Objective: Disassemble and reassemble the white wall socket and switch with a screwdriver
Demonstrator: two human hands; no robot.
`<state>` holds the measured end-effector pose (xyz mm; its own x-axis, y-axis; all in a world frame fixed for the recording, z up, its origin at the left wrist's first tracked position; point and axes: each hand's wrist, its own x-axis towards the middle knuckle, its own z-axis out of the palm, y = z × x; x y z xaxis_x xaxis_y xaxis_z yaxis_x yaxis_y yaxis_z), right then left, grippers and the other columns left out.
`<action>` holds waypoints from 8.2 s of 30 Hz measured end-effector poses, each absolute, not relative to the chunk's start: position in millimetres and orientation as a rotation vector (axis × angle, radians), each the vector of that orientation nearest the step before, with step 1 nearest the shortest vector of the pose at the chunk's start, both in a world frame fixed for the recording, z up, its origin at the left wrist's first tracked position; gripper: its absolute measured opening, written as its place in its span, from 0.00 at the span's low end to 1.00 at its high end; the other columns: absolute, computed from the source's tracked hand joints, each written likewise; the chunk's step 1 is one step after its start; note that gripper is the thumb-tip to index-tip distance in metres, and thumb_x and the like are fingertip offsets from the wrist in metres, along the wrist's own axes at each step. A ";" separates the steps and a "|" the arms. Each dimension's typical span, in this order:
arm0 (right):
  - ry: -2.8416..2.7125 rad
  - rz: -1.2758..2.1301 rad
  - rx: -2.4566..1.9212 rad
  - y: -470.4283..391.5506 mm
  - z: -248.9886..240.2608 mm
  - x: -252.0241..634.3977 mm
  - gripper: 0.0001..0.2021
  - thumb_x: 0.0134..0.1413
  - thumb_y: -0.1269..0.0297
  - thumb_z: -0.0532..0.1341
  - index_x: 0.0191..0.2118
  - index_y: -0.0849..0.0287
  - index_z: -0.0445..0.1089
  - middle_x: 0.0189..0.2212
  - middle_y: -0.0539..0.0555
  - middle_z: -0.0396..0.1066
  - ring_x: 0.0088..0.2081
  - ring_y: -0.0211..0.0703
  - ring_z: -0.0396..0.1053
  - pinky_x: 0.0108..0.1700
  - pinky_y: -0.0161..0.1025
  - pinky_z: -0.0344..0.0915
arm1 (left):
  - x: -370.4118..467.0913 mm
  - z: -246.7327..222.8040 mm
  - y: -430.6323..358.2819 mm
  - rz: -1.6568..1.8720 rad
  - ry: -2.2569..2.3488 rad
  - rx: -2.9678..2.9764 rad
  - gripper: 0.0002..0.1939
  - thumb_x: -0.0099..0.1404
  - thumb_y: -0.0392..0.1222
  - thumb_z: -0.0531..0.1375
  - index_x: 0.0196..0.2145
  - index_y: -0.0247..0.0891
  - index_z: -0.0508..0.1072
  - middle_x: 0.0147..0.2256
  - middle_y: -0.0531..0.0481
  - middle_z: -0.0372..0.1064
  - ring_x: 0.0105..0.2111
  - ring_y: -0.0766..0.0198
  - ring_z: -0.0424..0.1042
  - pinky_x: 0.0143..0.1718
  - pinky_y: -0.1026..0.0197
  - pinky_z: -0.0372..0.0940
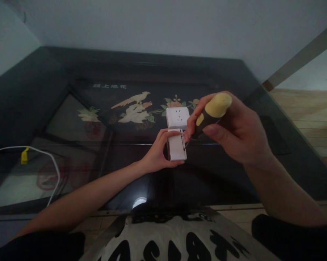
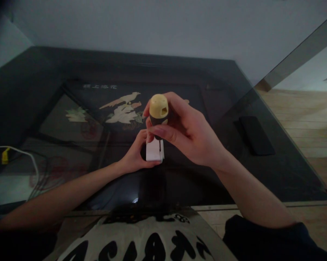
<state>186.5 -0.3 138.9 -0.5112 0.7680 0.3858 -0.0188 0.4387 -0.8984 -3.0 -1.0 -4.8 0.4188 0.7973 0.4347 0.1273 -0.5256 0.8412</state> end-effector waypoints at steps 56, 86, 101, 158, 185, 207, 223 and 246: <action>-0.726 1.213 -1.187 -2.5 9.2 228.0 0.20 0.47 0.42 0.68 0.34 0.54 0.68 0.28 0.51 0.80 0.40 0.47 0.78 0.51 0.48 0.69 | -37.0 0.7 -49.9 0.794 1.454 1.997 0.41 0.55 0.32 0.65 0.61 0.48 0.51 0.58 0.43 0.48 0.61 0.47 0.58 0.62 0.37 0.58; -0.766 1.063 -1.069 3.2 44.2 234.7 0.13 0.47 0.62 0.71 0.36 0.52 0.68 0.29 0.47 0.77 0.32 0.41 0.78 0.33 0.35 0.73 | -36.0 14.9 -26.6 0.529 1.098 2.302 0.48 0.58 0.39 0.68 0.67 0.52 0.44 0.66 0.39 0.45 0.66 0.41 0.51 0.62 0.34 0.58; -1.241 0.547 -1.080 -26.4 48.1 224.1 0.11 0.56 0.73 0.64 0.40 0.51 0.64 0.32 0.48 0.75 0.29 0.42 0.78 0.32 0.40 0.75 | -31.2 9.3 -33.3 0.566 1.160 2.270 0.44 0.61 0.39 0.64 0.67 0.49 0.44 0.63 0.39 0.49 0.63 0.42 0.52 0.62 0.37 0.58; -2.413 0.079 -1.085 -1.0 43.5 266.3 0.09 0.63 0.66 0.60 0.44 0.57 0.77 0.37 0.55 0.78 0.38 0.45 0.75 0.42 0.43 0.72 | -28.5 16.1 -24.0 0.640 1.215 2.269 0.34 0.64 0.43 0.62 0.62 0.42 0.52 0.59 0.39 0.57 0.60 0.46 0.58 0.65 0.36 0.51; -2.498 0.276 -1.142 -18.1 17.9 255.3 0.15 0.69 0.64 0.50 0.42 0.63 0.73 0.33 0.58 0.78 0.34 0.47 0.76 0.37 0.47 0.71 | -32.9 12.5 -15.6 0.709 1.102 2.295 0.30 0.63 0.41 0.63 0.59 0.38 0.57 0.57 0.38 0.59 0.58 0.48 0.58 0.62 0.43 0.56; -2.318 0.248 -1.214 -53.1 9.3 252.1 0.09 0.66 0.65 0.56 0.45 0.58 0.73 0.37 0.57 0.75 0.39 0.46 0.73 0.41 0.44 0.74 | -36.8 17.6 -20.3 0.565 0.963 2.309 0.35 0.61 0.44 0.66 0.61 0.42 0.55 0.59 0.38 0.59 0.61 0.46 0.58 0.66 0.37 0.48; -2.251 0.393 -1.130 -50.0 1.5 249.0 0.08 0.65 0.65 0.57 0.44 0.56 0.73 0.36 0.56 0.74 0.39 0.46 0.72 0.40 0.45 0.73 | -36.5 27.9 -17.0 0.696 1.047 2.195 0.17 0.69 0.40 0.57 0.54 0.41 0.64 0.55 0.41 0.66 0.58 0.53 0.64 0.66 0.40 0.51; -1.497 0.960 -1.378 -51.2 30.2 260.0 0.15 0.67 0.52 0.53 0.35 0.55 0.69 0.30 0.53 0.76 0.31 0.40 0.75 0.34 0.34 0.73 | 89.1 62.1 -0.7 -0.200 1.390 2.706 0.17 0.63 0.43 0.65 0.46 0.31 0.70 0.43 0.34 0.71 0.43 0.42 0.73 0.39 0.46 0.70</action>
